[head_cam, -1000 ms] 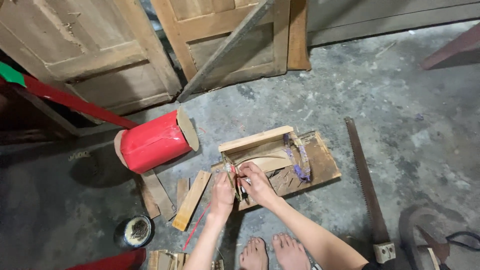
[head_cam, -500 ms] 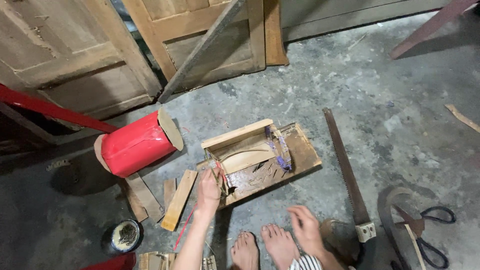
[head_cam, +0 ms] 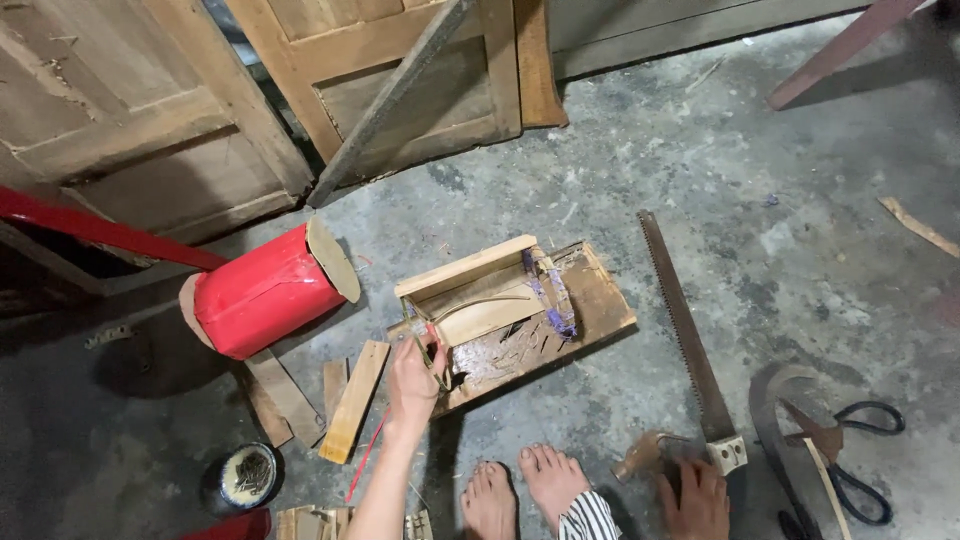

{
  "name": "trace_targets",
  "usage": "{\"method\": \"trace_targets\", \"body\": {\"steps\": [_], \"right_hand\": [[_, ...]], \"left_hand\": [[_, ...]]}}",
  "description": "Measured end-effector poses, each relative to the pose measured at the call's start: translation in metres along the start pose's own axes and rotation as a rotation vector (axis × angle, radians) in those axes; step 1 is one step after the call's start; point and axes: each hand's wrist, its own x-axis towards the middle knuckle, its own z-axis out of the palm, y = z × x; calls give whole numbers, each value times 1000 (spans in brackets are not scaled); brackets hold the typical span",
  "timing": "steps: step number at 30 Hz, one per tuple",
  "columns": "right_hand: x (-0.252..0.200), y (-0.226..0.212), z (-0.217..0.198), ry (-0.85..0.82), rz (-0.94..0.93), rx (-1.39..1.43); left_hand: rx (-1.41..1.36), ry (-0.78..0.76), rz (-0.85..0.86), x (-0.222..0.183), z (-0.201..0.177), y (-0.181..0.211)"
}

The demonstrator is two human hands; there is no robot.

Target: Assembling a small wooden box by hammering wooden slats together.

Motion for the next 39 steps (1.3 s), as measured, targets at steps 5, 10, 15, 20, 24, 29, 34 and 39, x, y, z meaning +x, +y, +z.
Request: {"method": "trace_targets", "body": {"steps": [5, 10, 15, 20, 24, 29, 34, 39], "right_hand": [[13, 23, 42, -33, -165, -268], [26, -44, 66, -255, -171, -286], [70, 99, 126, -485, -229, 189], [19, -93, 109, -437, -500, 45], [-29, -202, 46, -586, -334, 8], [-34, -239, -42, -486, -372, 153], [24, -224, -248, -81, -582, 730], [32, -282, -265, -5, -755, 570]], "left_hand": [[-25, 36, -37, 1, 2, 4], [-77, 112, -95, -3, 7, 3], [-117, 144, -178, -7, 19, -7], [-160, 183, -224, -8, 24, -9], [-189, 214, -231, -10, 26, -8], [-269, 190, -355, -12, 29, -12], [-346, 215, -286, -18, 23, -2], [-369, 231, -366, -24, 36, -9]]}}
